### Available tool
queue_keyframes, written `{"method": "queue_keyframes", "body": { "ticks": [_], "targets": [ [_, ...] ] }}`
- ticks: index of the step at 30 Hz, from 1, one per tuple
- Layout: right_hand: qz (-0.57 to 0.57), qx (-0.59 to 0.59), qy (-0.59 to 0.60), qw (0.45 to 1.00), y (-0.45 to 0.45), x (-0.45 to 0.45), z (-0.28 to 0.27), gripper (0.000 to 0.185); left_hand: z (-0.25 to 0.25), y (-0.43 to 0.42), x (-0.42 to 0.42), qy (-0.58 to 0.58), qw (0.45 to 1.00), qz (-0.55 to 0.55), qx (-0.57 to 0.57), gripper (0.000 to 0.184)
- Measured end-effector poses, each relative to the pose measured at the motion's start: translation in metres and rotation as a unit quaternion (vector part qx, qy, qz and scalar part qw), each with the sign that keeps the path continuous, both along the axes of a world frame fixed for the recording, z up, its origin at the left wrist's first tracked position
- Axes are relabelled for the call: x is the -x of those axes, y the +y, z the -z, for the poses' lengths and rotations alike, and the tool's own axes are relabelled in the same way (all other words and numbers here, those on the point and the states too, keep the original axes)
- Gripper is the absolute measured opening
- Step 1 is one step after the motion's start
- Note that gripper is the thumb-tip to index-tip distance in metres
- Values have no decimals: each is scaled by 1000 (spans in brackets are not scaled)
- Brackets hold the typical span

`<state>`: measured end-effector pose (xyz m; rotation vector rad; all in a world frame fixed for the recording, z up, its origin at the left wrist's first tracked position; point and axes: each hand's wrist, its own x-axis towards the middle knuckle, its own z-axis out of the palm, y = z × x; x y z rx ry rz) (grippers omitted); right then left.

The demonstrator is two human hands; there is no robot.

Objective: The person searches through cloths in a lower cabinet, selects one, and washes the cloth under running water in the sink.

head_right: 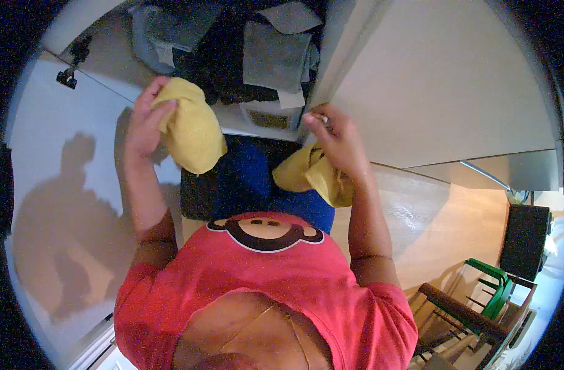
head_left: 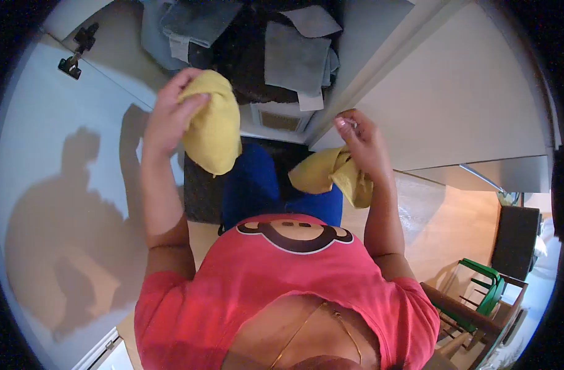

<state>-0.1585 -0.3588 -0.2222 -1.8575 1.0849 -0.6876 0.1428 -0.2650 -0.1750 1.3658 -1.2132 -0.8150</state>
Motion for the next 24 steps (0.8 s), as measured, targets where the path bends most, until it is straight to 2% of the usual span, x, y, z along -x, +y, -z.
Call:
{"method": "queue_keyframes", "body": {
  "ticks": [3, 4, 6, 7, 8, 9, 10, 11, 12, 13, 14, 15, 17, 18, 21, 24],
  "targets": [
    [-77, 144, -52, 985, 17, -33, -3, 31, -4, -8, 22, -86, 975, 206, -3, 25],
    [-94, 166, -86, 978, 23, -49, -7, 32, -7, -11, 28, -108, 964, 242, 7, 28],
    [-160, 139, -76, 974, 23, -58, -10, 33, -17, -17, 38, -152, 938, 312, 28, 33],
    [-210, 89, -32, 973, 18, -58, -9, 33, -28, -16, 37, -184, 941, 284, 9, 28],
    [-260, 39, 11, 965, 12, -59, -9, 32, -37, -17, 32, -141, 952, 270, -28, 29],
    [-287, 97, 27, 953, 6, -57, -10, 27, -46, -17, 23, -99, 960, 253, -65, 30],
    [-276, 64, -16, 959, 3, -53, -10, 25, -50, -17, 11, -55, 965, 234, -102, 31],
    [-266, 30, -59, 962, 2, -49, -10, 24, -49, -20, -7, -45, 959, 262, -98, 37],
    [-256, -5, -100, 961, 2, -47, -10, 24, -33, -30, -18, 148, 952, 256, -78, 41],
    [-210, -121, -121, 963, 9, -45, -18, 25, -3, -41, -26, 335, 909, 243, -56, 47],
    [-173, -135, -120, 968, 12, -44, -20, 25, 26, -46, -28, 510, 831, 221, -32, 53],
    [-134, -147, -119, 973, 13, -45, -21, 26, 45, -28, -4, 430, 888, 162, 0, 62],
    [-65, -184, -149, 969, 13, -47, -28, 30, 98, -3, 37, 536, 823, 189, 3, 72],
    [-40, -160, -158, 974, 11, -47, -23, 32, 106, 0, 47, 700, 663, 262, -37, 74],
    [19, -67, -151, 986, 14, -44, -6, 38, 113, 9, 54, 713, 673, 188, -59, 74],
    [-6, 52, -120, 991, 17, -43, -14, 45, 98, 14, 49, 685, 710, 155, 52, 66]
  ]
}}
